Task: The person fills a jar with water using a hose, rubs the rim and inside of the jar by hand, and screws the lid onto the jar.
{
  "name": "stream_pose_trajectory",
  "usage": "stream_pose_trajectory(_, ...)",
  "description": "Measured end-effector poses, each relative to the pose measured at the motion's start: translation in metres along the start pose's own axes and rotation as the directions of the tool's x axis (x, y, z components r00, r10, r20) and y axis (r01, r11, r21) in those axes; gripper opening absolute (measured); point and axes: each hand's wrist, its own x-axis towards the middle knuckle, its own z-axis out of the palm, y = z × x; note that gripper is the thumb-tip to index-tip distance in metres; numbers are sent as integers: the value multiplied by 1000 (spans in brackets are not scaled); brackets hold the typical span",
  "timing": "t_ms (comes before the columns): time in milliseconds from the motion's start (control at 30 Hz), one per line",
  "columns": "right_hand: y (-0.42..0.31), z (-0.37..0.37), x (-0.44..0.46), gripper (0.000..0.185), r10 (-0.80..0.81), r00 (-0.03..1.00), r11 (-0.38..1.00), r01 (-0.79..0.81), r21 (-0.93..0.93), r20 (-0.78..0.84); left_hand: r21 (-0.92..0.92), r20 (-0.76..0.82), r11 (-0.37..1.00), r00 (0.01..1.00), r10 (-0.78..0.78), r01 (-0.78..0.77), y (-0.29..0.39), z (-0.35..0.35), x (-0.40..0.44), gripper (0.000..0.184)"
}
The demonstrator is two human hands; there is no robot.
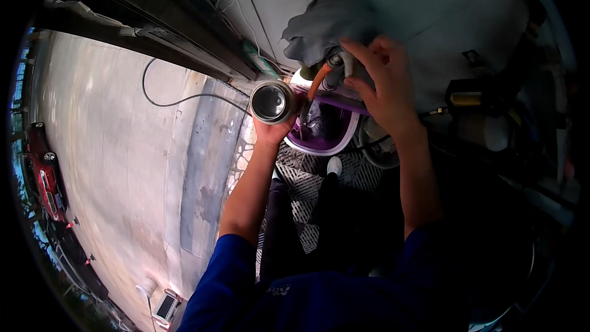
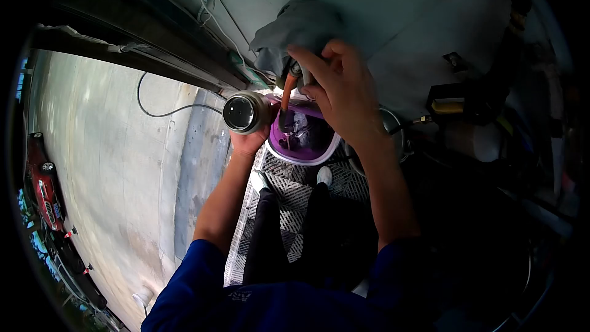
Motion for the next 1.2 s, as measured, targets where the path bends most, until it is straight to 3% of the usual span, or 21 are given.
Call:
stream_pose_trajectory(33,3,-6,9,47,2,1000,1000,-2,3,9,22,-29,999,999,24,-23,-1,1,0,51)
stream_pose_trajectory(100,15,-11,28,47,-223,963,973,230,-28,151,-8,10,1000,1000,6,-6,-1,-3,-2,51)
stream_pose_trajectory(133,18,-10,32,47,-219,963,973,227,-31,154,18,15,1000,1000,-1,1,0,-5,-2,52)
stream_pose_trajectory(200,19,-5,38,49,-311,940,943,324,-79,140,3,30,1000,1000,-1,1,2,-11,0,56)
stream_pose_trajectory(333,24,21,26,49,-323,946,923,322,-213,28,18,5,1000,1000,-16,16,7,-16,3,59)
stream_pose_trajectory(400,14,26,13,46,-232,965,964,211,-165,-121,3,42,999,998,-50,49,8,-15,4,58)
stream_pose_trajectory(467,12,52,-30,41,-50,899,983,121,137,-434,-5,85,996,993,-88,89,10,-12,6,58)
stream_pose_trajectory(500,9,72,-54,33,69,864,972,55,229,-499,-32,77,997,994,-73,75,11,-10,10,59)
stream_pose_trajectory(533,8,103,-74,28,334,820,845,-43,533,-464,-61,62,996,997,-55,58,10,-10,12,61)
stream_pose_trajectory(567,1,119,-73,28,340,822,842,-49,537,-458,-63,54,997,997,-51,54,9,-10,12,61)
stream_pose_trajectory(633,-10,145,-62,23,621,744,593,-241,768,-246,-3,71,995,992,-102,103,10,0,14,65)
stream_pose_trajectory(667,-11,153,-54,23,626,739,589,-237,772,-250,40,82,993,990,-112,109,8,6,16,67)
stream_pose_trajectory(767,-15,169,-34,24,687,727,271,-228,935,-22,3,152,995,983,-102,102,6,11,23,65)
stream_pose_trajectory(833,-20,175,-25,30,723,677,197,-10,980,-139,-15,83,998,995,-54,55,7,9,30,61)
stream_pose_trajectory(867,-23,177,-22,35,748,638,221,19,975,-182,-30,105,998,993,-47,51,7,7,32,59)
stream_pose_trajectory(967,-22,190,-17,42,695,671,285,73,956,-258,-119,127,991,991,-38,53,4,17,38,53)
stream_pose_trajectory(1033,-19,190,-6,45,702,669,285,49,957,-243,-44,30,999,999,17,-15,8,13,43,53)
stream_pose_trajectory(1100,-17,189,-2,41,733,636,342,-37,939,-242,-80,59,995,997,-57,62,12,12,42,55)
stream_pose_trajectory(1133,-13,194,2,32,743,593,340,61,938,-308,-80,144,987,982,-125,138,12,15,40,58)
stream_pose_trajectory(1167,-7,197,-2,25,761,596,316,4,949,-256,14,23,998,997,-68,68,11,19,41,61)
stream_pose_trajectory(1200,-3,195,-2,23,763,604,298,-11,954,-232,-40,106,992,988,-113,118,15,13,43,61)
